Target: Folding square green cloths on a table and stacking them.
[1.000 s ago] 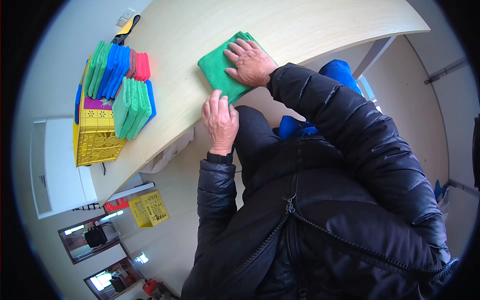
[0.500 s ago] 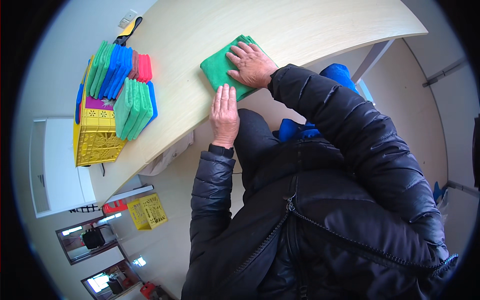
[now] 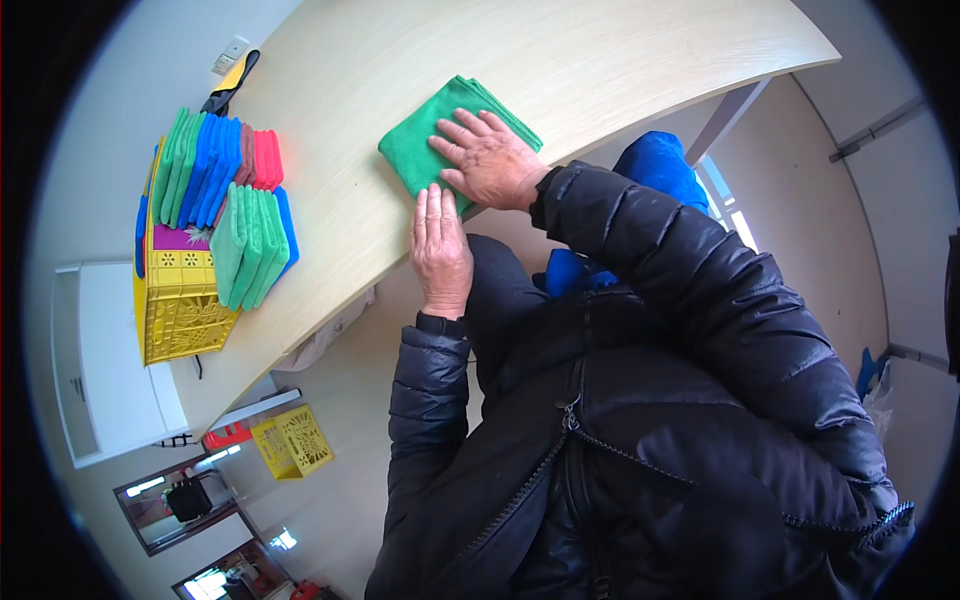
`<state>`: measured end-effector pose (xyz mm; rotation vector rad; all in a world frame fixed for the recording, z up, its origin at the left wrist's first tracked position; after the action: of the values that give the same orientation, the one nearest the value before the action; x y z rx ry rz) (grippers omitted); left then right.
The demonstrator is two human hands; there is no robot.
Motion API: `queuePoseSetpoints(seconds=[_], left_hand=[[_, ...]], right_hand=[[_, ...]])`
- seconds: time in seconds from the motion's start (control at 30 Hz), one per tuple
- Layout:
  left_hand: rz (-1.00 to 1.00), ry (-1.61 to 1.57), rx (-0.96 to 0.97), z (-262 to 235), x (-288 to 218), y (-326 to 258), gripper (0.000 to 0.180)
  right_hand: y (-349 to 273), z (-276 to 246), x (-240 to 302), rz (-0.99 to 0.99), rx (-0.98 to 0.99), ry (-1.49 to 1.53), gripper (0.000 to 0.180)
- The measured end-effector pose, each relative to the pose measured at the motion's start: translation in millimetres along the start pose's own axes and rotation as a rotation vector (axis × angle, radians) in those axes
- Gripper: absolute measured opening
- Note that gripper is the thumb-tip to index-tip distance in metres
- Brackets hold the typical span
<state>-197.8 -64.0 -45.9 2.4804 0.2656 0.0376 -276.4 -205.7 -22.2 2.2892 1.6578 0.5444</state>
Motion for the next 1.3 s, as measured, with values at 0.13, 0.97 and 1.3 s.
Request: queuePoseSetpoints(seconds=[0.13,0.97,1.3], left_hand=[[-0.009,-0.002,-0.004,-4.9,-0.2,2.9,0.035],[-0.241,0.005,0.485,20.2,52.5,75.5,0.064],[-0.277,-0.122,0.530,44.4,69.4,102.0,0.067]], right_hand=[[-5.9,-3.9,-22.1,0.062,0.013,-0.046,0.059],[32.1,6.7,-36.2,0.126,0.073,-0.036,0.068],[33.8,7.3,-26.7,0.044,0.094,-0.037,0.069]])
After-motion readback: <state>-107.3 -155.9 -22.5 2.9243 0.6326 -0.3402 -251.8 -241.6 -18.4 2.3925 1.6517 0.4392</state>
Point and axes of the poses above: each hand's wrist, its own y-axis towards the middle knuckle, its own z-axis out of the palm, x = y × z, the point moved 3 cm from there along y, towards the middle knuckle, and after that the axes turned 9 degrees about -z, right-handed, at the moved point
